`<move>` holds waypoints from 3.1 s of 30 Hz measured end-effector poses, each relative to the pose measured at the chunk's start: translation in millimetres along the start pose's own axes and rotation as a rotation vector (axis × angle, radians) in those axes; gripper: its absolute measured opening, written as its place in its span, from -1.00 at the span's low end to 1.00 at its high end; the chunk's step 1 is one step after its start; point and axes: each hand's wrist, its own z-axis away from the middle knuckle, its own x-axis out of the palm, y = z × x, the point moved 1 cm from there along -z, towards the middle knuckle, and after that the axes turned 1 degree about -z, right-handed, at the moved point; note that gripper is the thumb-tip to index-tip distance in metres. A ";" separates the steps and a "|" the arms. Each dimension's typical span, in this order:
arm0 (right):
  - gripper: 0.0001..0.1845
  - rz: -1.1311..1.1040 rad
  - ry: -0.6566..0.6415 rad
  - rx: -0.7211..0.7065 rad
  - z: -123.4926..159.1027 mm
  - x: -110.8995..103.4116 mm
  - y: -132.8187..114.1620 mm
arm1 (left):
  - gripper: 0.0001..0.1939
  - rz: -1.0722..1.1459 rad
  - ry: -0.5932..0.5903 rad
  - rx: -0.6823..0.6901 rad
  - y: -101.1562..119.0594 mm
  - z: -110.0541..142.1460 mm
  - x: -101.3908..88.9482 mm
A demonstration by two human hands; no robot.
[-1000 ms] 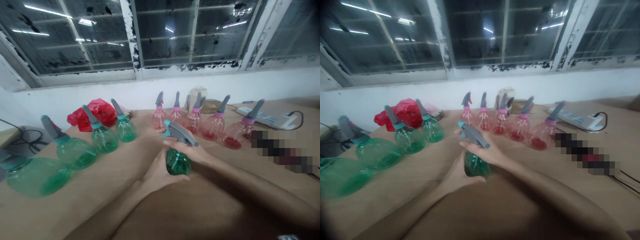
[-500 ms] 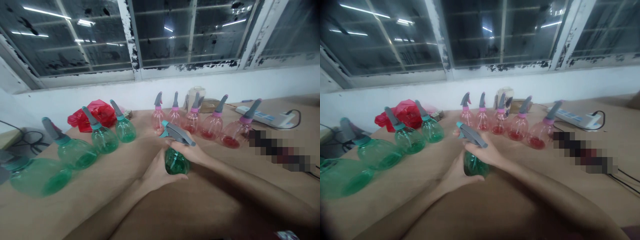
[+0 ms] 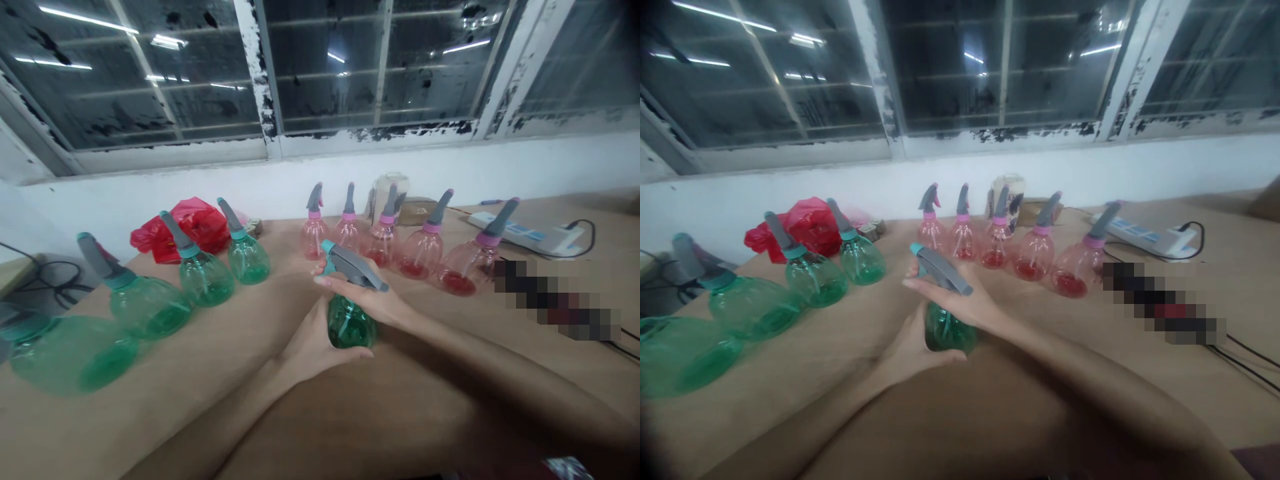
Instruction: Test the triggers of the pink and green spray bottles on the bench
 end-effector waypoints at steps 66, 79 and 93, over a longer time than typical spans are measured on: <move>-0.67 -0.061 -0.084 -0.052 3.3 -7.7 6.0 | 0.00 0.016 -0.009 -0.012 1.2 3.2 3.4; -0.64 -0.021 -0.045 -0.044 5.2 -6.6 7.0 | -0.03 -0.016 -0.006 -0.019 3.5 3.2 2.9; -0.77 -0.013 -0.050 -0.008 1.8 -4.9 1.7 | 0.03 0.012 -0.036 0.023 5.3 2.1 1.5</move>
